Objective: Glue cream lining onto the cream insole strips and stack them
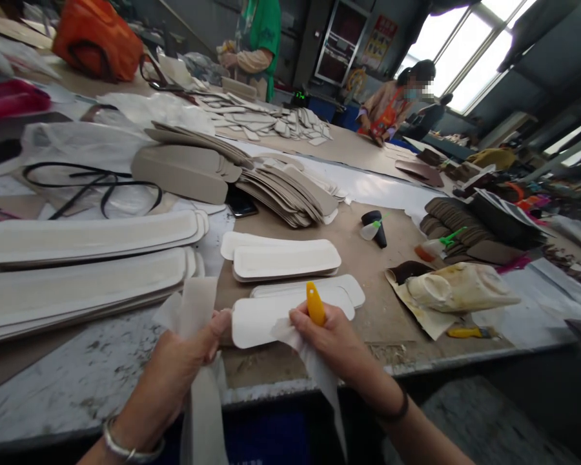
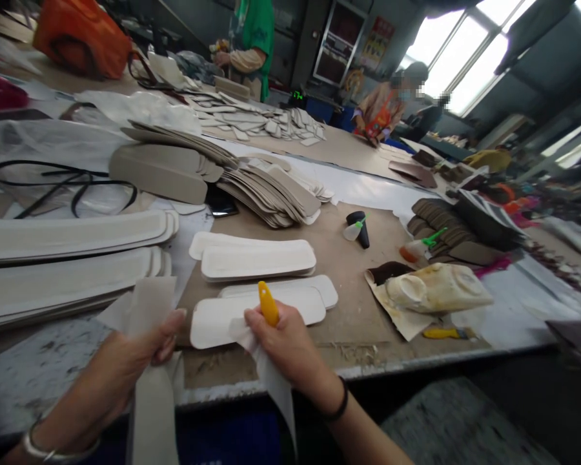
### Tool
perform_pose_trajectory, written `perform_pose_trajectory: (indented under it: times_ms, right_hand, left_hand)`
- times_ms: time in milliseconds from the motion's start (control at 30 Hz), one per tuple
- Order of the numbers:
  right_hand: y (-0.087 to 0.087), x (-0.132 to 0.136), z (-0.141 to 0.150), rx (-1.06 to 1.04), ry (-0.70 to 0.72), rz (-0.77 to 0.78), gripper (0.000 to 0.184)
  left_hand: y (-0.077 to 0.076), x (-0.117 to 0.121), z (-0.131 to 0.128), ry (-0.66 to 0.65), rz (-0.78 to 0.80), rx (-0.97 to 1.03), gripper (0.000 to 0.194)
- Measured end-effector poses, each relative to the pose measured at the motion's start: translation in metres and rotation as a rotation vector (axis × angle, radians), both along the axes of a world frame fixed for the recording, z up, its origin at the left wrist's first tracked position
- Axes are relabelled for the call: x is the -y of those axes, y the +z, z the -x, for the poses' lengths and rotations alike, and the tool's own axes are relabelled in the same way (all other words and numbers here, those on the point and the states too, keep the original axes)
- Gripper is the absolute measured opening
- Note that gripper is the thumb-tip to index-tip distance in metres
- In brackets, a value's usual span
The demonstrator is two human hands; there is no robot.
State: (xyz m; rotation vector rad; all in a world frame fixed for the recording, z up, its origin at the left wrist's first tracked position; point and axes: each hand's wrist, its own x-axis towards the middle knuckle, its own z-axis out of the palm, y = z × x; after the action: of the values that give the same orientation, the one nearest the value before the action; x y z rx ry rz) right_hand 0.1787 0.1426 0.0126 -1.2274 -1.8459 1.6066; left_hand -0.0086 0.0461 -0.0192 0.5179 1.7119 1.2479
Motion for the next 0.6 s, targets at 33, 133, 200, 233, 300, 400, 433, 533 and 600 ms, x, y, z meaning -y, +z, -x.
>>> perform_pose_trajectory:
  times_ms: [33,133,200,233,300,400,433,533,600]
  right_hand:
    - [-0.002,0.007,0.010,-0.022,-0.010,-0.033,0.030]
    - [-0.007,0.028,0.036,-0.060,-0.021,-0.152,0.024]
    - [-0.009,0.039,0.047,-0.055,0.003,-0.215,0.022]
    - [-0.010,0.044,0.051,-0.041,0.023,-0.241,0.021]
    - [-0.012,0.048,0.052,-0.005,0.054,-0.294,0.020]
    - [-0.010,0.042,0.040,-0.023,0.019,-0.350,0.025]
    - [-0.009,0.038,0.034,-0.060,-0.036,-0.345,0.029]
    - [-0.004,0.024,0.020,-0.243,-0.277,-0.211,0.043]
    - [-0.001,0.017,0.016,-0.390,-0.432,-0.086,0.047]
  left_hand:
    - [0.003,0.005,-0.003,-0.004,-0.015,0.039,0.045]
    - [0.010,0.018,-0.012,-0.079,-0.007,0.232,0.048]
    - [0.012,0.023,-0.016,-0.035,-0.007,0.366,0.046]
    - [0.013,0.025,-0.016,0.011,-0.007,0.426,0.042]
    - [0.013,0.027,-0.013,0.097,0.024,0.540,0.037]
    - [0.012,0.030,0.000,0.132,0.135,0.655,0.051]
    - [0.011,0.031,0.005,0.129,0.162,0.667,0.055]
    - [0.004,0.032,0.016,0.080,0.169,0.686,0.048]
    - [0.000,0.029,0.018,0.042,0.144,0.702,0.034]
